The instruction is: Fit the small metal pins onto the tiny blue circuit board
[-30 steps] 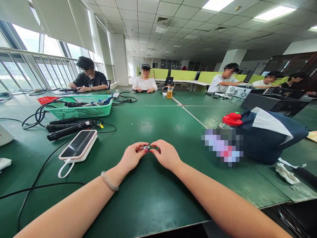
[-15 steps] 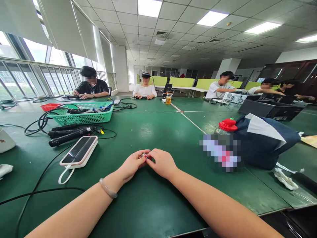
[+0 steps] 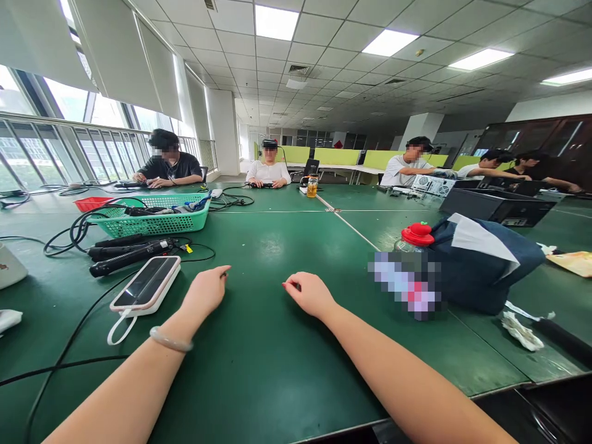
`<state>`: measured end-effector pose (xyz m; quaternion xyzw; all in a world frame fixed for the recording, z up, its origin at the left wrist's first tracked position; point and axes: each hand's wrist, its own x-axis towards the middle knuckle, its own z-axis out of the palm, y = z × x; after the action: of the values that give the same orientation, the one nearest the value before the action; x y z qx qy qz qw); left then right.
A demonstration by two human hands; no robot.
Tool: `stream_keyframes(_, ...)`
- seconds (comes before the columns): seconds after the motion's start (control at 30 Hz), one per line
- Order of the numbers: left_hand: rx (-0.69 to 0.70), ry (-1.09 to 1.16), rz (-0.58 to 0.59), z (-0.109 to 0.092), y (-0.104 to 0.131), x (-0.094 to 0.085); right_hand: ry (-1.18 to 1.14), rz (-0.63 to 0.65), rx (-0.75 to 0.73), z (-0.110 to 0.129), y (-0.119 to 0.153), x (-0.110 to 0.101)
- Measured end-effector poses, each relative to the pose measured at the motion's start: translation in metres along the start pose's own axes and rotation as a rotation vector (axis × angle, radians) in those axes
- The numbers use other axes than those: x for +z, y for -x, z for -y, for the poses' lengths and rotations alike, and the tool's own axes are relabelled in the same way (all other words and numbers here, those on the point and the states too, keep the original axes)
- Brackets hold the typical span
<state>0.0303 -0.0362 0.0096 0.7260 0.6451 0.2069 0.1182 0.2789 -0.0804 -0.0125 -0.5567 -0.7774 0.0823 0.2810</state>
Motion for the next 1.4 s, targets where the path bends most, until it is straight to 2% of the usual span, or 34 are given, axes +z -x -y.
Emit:
stream_keyframes(0.03,-0.017,-0.232,-0.013,0.009,-0.003,-0.003,-0.03,0.003,0.041,-0.004,-0.001,-0.002)
stream_keyframes(0.13,-0.058,-0.351,-0.007,0.029,-0.008,-0.008,-0.088,0.056,0.159,-0.013,-0.003,-0.003)
stream_keyframes(0.23,-0.077,-0.397,-0.01,0.036,-0.008,-0.008,-0.092,0.117,0.204,-0.015,-0.003,-0.001)
stream_keyframes(0.67,-0.094,-0.475,-0.023,0.039,-0.008,-0.004,-0.043,0.198,0.15,-0.013,-0.003,-0.001)
stream_keyframes(0.93,-0.116,-0.444,-0.057,0.036,-0.005,-0.006,-0.015,0.188,0.165,-0.013,-0.003,0.001)
stream_keyframes(1.4,-0.106,-0.452,-0.033,0.029,-0.004,-0.005,-0.039,0.173,0.189,-0.015,-0.003,0.004)
